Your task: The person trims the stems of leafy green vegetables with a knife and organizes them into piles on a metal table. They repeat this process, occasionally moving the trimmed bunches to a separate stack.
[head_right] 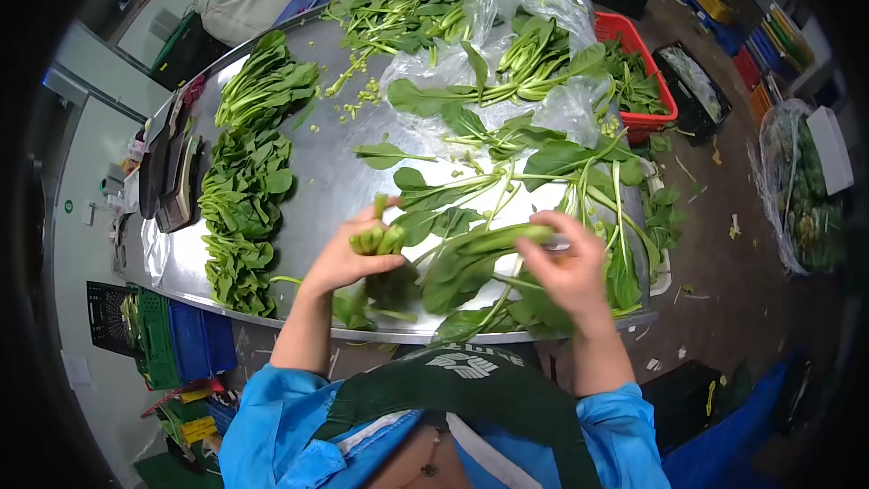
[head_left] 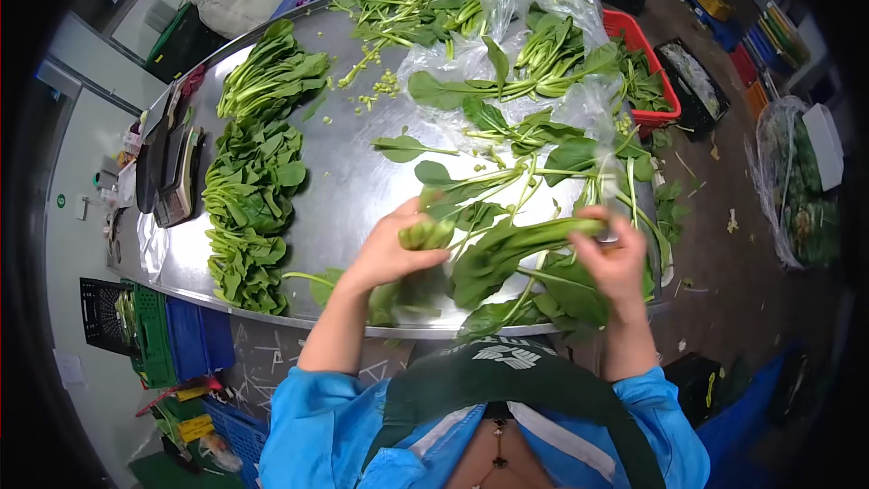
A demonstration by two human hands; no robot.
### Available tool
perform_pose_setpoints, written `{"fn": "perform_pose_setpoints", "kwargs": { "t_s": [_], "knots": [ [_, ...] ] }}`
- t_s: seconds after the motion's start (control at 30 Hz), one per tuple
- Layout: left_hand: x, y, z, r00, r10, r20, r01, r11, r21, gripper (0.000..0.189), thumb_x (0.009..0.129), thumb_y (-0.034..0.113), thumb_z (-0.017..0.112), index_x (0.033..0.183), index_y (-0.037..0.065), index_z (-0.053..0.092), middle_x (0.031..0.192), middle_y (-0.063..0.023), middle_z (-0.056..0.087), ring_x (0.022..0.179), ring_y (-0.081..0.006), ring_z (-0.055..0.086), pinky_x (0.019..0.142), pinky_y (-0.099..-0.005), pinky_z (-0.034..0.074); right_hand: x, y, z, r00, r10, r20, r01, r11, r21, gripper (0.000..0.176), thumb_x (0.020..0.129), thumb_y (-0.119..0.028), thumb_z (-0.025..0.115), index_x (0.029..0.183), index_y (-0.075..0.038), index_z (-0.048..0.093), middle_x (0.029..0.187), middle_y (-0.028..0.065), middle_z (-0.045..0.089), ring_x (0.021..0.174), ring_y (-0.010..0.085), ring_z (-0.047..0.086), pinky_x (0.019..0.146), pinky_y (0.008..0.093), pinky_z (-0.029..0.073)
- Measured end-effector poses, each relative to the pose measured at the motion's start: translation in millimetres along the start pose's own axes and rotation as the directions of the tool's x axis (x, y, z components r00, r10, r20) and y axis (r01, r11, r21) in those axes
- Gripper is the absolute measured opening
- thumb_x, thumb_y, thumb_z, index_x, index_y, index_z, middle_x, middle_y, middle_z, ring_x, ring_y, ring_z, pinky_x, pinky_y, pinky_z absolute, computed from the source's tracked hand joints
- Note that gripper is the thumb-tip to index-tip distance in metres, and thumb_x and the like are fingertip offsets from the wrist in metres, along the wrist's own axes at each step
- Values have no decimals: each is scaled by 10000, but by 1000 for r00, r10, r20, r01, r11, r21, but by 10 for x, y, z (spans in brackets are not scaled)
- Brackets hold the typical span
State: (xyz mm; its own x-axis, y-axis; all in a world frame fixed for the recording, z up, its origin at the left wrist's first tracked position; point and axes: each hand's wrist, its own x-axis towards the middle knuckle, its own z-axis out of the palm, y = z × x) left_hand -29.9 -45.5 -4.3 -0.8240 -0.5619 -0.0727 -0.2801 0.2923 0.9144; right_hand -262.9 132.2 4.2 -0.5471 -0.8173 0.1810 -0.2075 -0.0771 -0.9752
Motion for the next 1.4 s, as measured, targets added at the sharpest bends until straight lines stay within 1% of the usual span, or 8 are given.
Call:
{"fn": "perform_pose_setpoints", "kwargs": {
  "t_s": [0.13, 0.33, 0.4, 0.53, 0.77, 0.93, 1.07, 1.4],
  "knots": [
    [-105, 241, -75, 967, 252, -34, -188, 798, 573, 264, 610, 132, 764, 773, 41, 577, 1356, -200, 364, 1223, -311, 389, 954, -372, 322, 86, -245, -142, 994, -92, 65, 105, 969, -224, 174, 721, -18, 646, 884, 7, 594, 751, 38, 609, 643, 73, 544, 531, 223, 444],
    [-163, 218, 294, 987, 84, 138, -4, 868, -497, 300, 634, 101, 748, 847, 54, 543, 1036, -162, 575, 975, -267, 557, 875, -373, 410, 165, -275, 569, 919, -147, 367, 123, 988, 88, 245, 746, -94, 680, 961, -2, 607, 765, 56, 609, 682, 93, 559, 613, 246, 462],
    [-262, -29, 253, 999, 31, 29, 5, 585, -811, 369, 678, 54, 698, 1014, 13, 553, 1103, -149, 568, 947, -226, 584, 828, -346, 464, 468, 101, 629, 931, 256, 261, -297, 946, 131, 280, 761, -164, 683, 983, -9, 610, 793, 71, 625, 694, 119, 576, 632, 261, 464],
    [-428, -319, 9, 983, -33, -181, -149, 433, -889, 637, 644, 118, 714, 1208, 14, 435, 968, -158, 583, 855, -237, 599, 771, -363, 490, 1047, 1850, 680, 973, 135, 187, 22, 752, -659, 342, 739, -189, 657, 1047, -60, 580, 933, 151, 615, 832, 320, 608, 717, 381, 478],
    [-535, -402, -158, 977, -139, -163, -77, 482, -873, 652, 622, 92, 714, 1213, 47, 443, 887, -105, 568, 787, -189, 573, 746, -312, 466, 1107, 1908, 592, 900, 321, 296, 98, 511, -854, 304, 731, -227, 664, 983, -74, 592, 999, 149, 536, 931, 328, 563, 784, 420, 455],
    [-418, -303, 37, 960, -245, -137, 172, 898, -404, 531, 609, 164, 737, 1068, 7, 520, 930, -88, 540, 891, -200, 548, 797, -313, 425, 869, 1242, 518, 932, 228, 280, -66, 870, -488, 241, 741, -176, 680, 895, -18, 584, 832, 121, 619, 741, 266, 602, 689, 334, 465],
    [-113, 255, 214, 889, 457, 28, -435, 824, 365, 423, 577, 165, 723, 946, 50, 550, 1213, -172, 446, 1122, -349, 405, 944, -404, 337, 422, 378, 464, 927, -154, 343, 257, 926, -277, 255, 730, -108, 692, 945, -34, 579, 788, 98, 630, 688, 205, 619, 618, 285, 471],
    [14, 337, 433, 922, 370, 115, -374, 927, 16, 458, 553, 147, 739, 968, 46, 576, 1140, -156, 504, 1047, -304, 495, 880, -362, 392, -11, -87, 97, 874, -87, 478, 280, 894, -350, 220, 812, -258, 620, 860, -57, 543, 652, 111, 545, 553, 266, 570, 482, 346, 435]
  ]
}}
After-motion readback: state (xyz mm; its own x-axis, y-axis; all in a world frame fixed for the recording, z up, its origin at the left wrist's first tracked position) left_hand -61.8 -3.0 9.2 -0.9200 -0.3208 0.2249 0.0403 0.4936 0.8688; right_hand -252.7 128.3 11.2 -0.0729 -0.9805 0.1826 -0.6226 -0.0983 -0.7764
